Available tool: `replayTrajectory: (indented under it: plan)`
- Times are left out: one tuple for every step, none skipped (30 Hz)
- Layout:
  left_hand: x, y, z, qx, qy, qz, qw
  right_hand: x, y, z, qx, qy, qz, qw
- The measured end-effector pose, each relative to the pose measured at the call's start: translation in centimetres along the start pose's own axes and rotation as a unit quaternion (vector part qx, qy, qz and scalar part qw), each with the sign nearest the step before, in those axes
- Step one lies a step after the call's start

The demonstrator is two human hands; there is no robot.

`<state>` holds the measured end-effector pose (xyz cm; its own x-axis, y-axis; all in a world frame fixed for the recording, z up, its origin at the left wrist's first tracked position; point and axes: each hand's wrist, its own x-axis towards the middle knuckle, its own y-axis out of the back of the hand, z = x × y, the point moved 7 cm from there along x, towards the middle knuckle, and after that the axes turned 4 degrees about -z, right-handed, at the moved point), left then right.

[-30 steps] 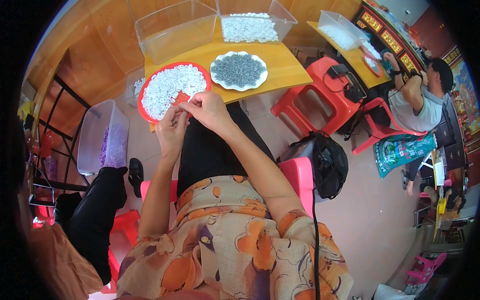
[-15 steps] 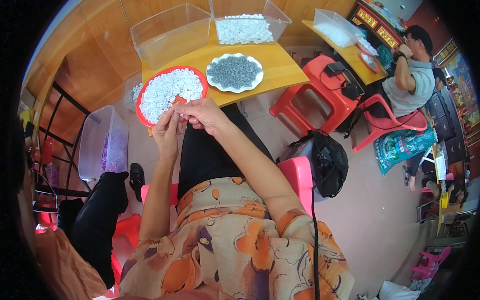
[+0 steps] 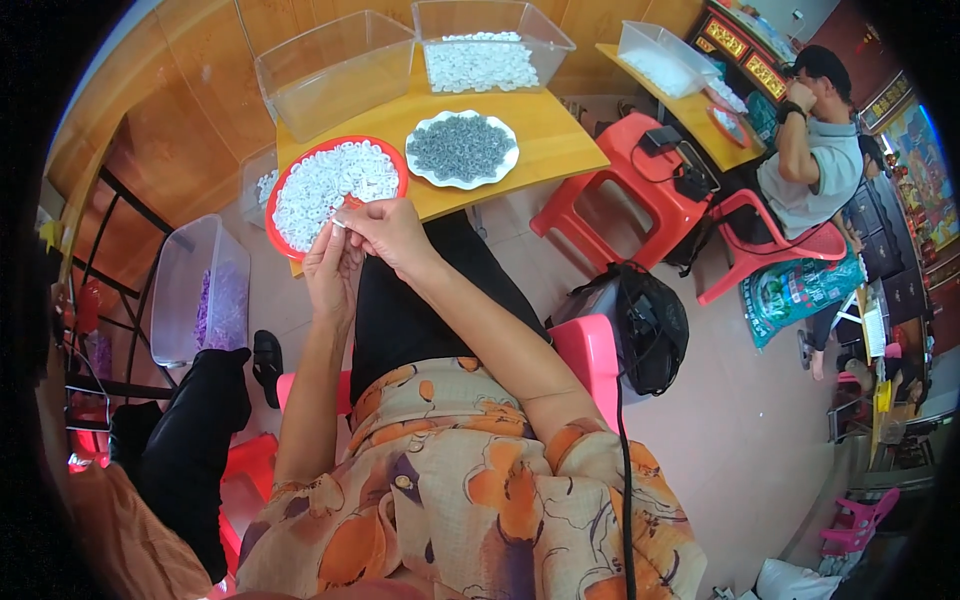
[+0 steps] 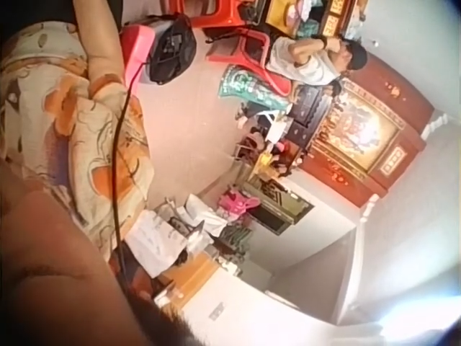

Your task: Assembling small white plastic components by manually inserting dark pins into them.

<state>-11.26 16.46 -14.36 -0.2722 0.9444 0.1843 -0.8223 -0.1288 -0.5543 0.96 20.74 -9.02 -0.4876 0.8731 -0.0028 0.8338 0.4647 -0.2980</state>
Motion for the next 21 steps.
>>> replayTrajectory:
  plan:
    - [0.0,0.0,0.1,-0.001,0.0,0.001,1.0,0.0,-0.1,0.2,-0.001,-0.001,0.0,1.0]
    - [0.0,-0.2,0.1,-0.022,0.011,-0.011,1.0,0.1,-0.1,0.3,0.004,0.003,0.006,1.0]
    - [0.1,-0.5,0.2,-0.044,0.022,-0.022,0.999,0.1,0.0,0.3,0.009,0.006,0.013,1.0]
    - [0.0,-0.7,0.2,-0.044,0.022,-0.023,0.999,0.1,0.1,0.4,0.009,0.007,0.013,1.0]
    - [-0.1,-0.9,0.2,-0.046,0.024,-0.018,0.999,0.1,0.1,0.5,-0.01,0.006,0.014,1.0]
    - [-0.2,-1.0,0.1,-0.048,0.025,-0.013,0.998,0.1,0.1,0.5,-0.029,0.006,0.014,0.999]
    - [-0.1,-0.7,0.0,-0.048,0.025,-0.012,0.998,0.1,0.2,0.4,-0.03,0.006,0.013,0.999]
    - [0.0,-0.2,-0.1,-0.036,0.025,-0.004,0.999,0.2,0.2,0.3,-0.04,-0.005,-0.003,0.999]
    - [0.1,0.3,-0.2,-0.023,0.026,0.005,0.999,0.4,0.3,0.2,-0.051,-0.016,-0.019,0.998]
    - [0.0,0.7,-0.3,-0.024,0.024,0.008,0.999,0.7,1.6,-0.5,-0.099,-0.015,0.013,0.995]
    - [-0.1,0.9,0.0,-0.001,0.021,0.004,1.0,1.2,3.4,-1.6,-0.146,-0.014,0.045,0.988]
    - [-0.3,0.8,0.4,0.023,0.018,0.0,1.0,2.9,6.8,-2.5,-0.226,0.044,0.102,0.968]
    - [-0.1,0.4,0.4,0.022,0.019,-0.004,1.0,4.3,11.1,-3.8,-0.282,0.137,0.165,0.935]
    - [0.0,0.2,0.2,0.032,0.031,-0.007,0.999,5.3,14.8,-5.1,-0.379,0.15,0.221,0.886]
    - [0.1,0.1,-0.1,0.042,0.043,-0.011,0.998,5.7,17.7,-6.5,-0.47,0.162,0.274,0.823]
    - [0.1,-0.1,0.0,0.04,0.043,-0.008,0.998,6.4,20.0,-6.9,-0.501,0.141,0.286,0.805]
    - [0.0,-0.6,0.1,0.054,0.05,-0.016,0.997,6.8,21.8,-7.3,-0.53,0.118,0.3,0.784]
    - [-0.2,-0.6,0.1,0.069,0.056,-0.019,0.996,7.1,22.1,-7.5,-0.532,0.116,0.296,0.785]
    - [-0.3,-0.6,0.1,0.068,0.057,-0.016,0.996,7.6,22.6,-7.4,-0.552,0.085,0.293,0.776]
    - [-0.2,-0.4,0.1,0.072,0.056,-0.018,0.996,8.1,22.6,-7.4,-0.572,0.056,0.289,0.766]
    - [-0.1,-0.3,0.1,0.077,0.054,-0.021,0.995,8.7,22.5,-7.3,-0.609,0.01,0.277,0.743]
